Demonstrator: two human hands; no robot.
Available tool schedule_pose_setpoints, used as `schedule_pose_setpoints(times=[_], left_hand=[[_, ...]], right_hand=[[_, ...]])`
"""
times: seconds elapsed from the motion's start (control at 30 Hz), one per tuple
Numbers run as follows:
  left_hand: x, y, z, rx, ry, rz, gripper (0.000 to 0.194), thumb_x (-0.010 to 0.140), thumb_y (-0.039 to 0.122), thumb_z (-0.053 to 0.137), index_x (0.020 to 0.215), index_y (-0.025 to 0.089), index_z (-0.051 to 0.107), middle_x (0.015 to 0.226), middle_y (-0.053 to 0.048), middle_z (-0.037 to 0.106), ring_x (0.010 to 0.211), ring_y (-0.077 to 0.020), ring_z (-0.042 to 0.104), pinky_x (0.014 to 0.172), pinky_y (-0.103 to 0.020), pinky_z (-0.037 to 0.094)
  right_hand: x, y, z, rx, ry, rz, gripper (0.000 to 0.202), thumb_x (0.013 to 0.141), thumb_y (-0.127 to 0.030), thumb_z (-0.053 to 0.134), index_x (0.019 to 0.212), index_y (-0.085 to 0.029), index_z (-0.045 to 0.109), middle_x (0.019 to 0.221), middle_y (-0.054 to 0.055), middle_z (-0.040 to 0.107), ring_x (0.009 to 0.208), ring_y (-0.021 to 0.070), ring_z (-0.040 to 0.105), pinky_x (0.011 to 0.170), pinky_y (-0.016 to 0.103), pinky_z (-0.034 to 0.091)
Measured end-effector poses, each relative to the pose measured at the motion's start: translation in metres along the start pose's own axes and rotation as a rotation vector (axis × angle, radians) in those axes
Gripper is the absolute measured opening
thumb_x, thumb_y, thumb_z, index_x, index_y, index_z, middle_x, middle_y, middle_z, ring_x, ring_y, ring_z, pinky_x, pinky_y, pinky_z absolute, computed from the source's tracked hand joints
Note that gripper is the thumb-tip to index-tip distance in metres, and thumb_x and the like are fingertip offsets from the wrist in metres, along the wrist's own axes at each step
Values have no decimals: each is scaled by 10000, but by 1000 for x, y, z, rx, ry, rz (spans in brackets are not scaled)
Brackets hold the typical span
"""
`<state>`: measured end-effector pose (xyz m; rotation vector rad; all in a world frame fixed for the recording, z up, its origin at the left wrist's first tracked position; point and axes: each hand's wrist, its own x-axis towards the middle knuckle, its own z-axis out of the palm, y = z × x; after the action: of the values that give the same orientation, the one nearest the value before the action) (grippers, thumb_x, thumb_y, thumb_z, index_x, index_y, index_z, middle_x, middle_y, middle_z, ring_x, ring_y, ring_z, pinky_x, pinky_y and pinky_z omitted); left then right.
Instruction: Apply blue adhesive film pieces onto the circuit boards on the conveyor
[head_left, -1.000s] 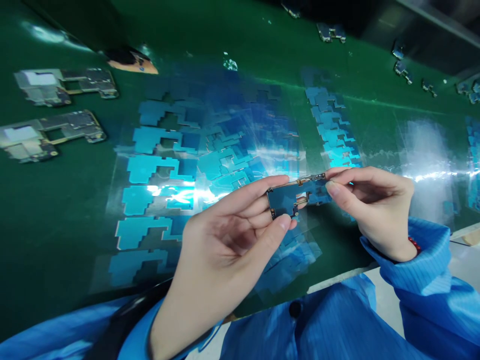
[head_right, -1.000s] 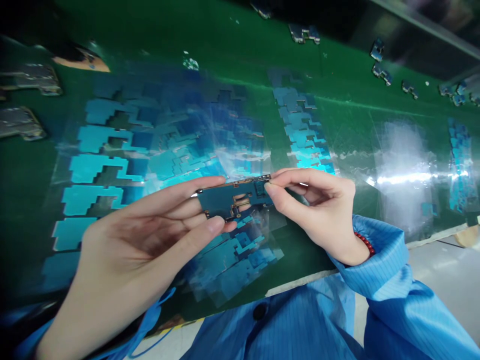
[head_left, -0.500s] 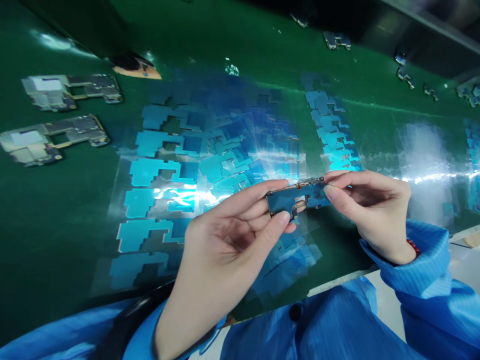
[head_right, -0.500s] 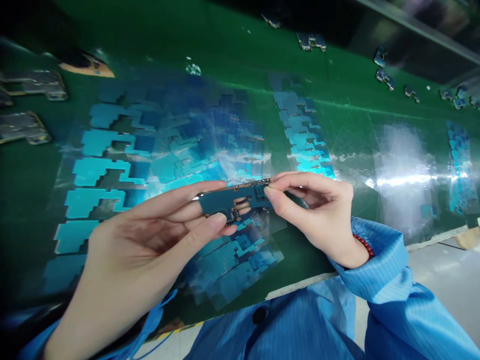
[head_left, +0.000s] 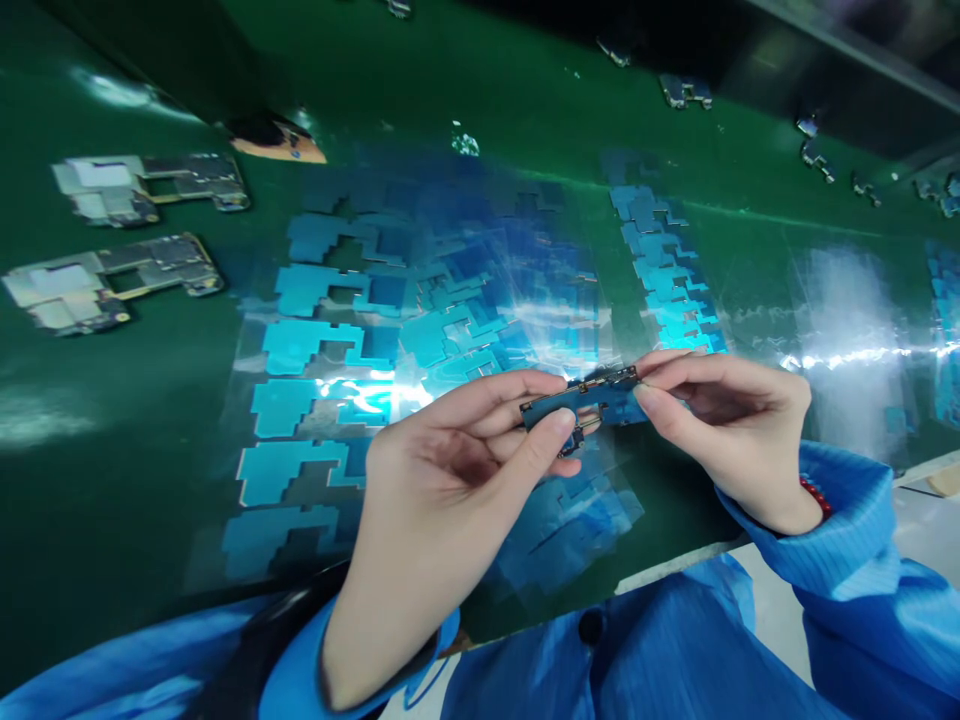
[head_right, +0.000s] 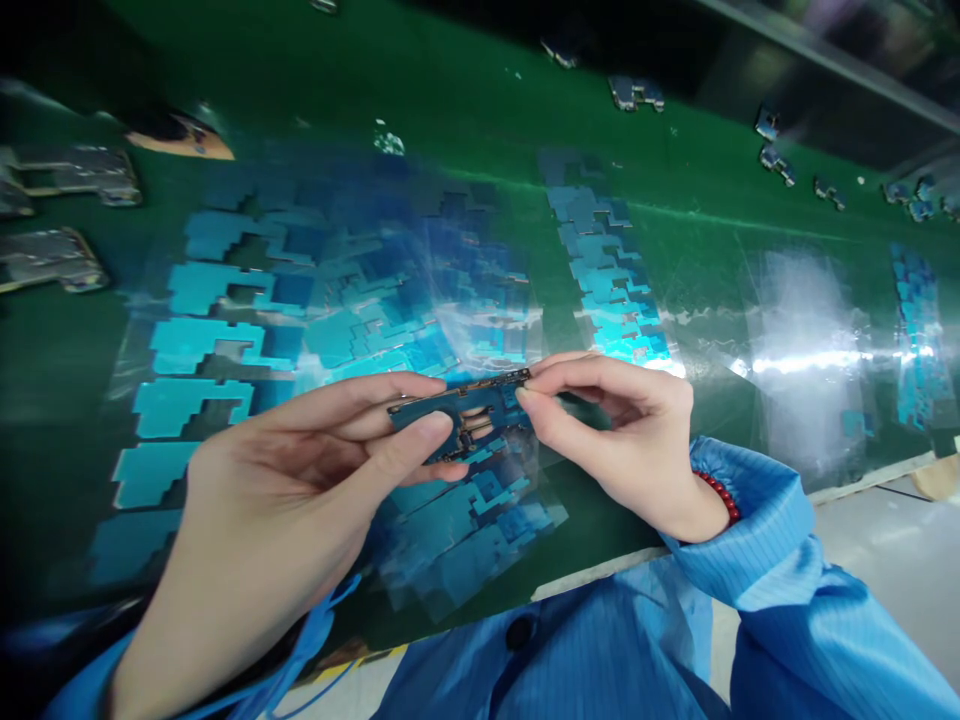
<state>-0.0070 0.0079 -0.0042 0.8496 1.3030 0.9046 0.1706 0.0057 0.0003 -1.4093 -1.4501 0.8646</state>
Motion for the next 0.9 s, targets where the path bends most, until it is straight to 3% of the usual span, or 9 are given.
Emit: schedule_pose_setpoints(times=[0.23,0.5,0.7,0.8,0.9], left_hand=[[0,0,0,-14,19,2,111,744,175,746,831,234,711,621,80,718,574,-113,712,559,-131,609],[-2,2,1,-7,40,-1,104,765,196,749,853,233,708,629,78,719,535,-112,699,574,-163,623],[0,0,0,-48,71,37,116,731,200,774,831,212,716,637,54,728,580,-131,715,551,-162,619],[2,-4,-2,-75,69,74,121,721,208,772,831,211,722,631,51,730,541,-130,704,528,-166,613],[3,-7,-3,-101,56,77,157,728,250,777,866,212,714,682,41,748,530,-124,700,552,-176,614]], right_hand=[[-2,2,3,49,-15,-14,140,741,-97,742,792,-225,719,824,0,741,801,144,704,748,254,601],[-1,1,5,-16,19,-51,135,734,-108,745,781,-220,688,736,-13,710,734,143,678,690,273,572],[10,12,-4,-117,129,-74,80,767,-140,724,800,-203,688,752,-20,708,716,119,666,735,267,568],[13,14,-6,-31,48,27,21,817,-208,690,810,-189,690,779,-5,719,711,113,678,714,254,585],[10,14,-3,181,-164,164,137,800,-296,725,884,-190,699,799,2,740,721,118,705,702,242,595]])
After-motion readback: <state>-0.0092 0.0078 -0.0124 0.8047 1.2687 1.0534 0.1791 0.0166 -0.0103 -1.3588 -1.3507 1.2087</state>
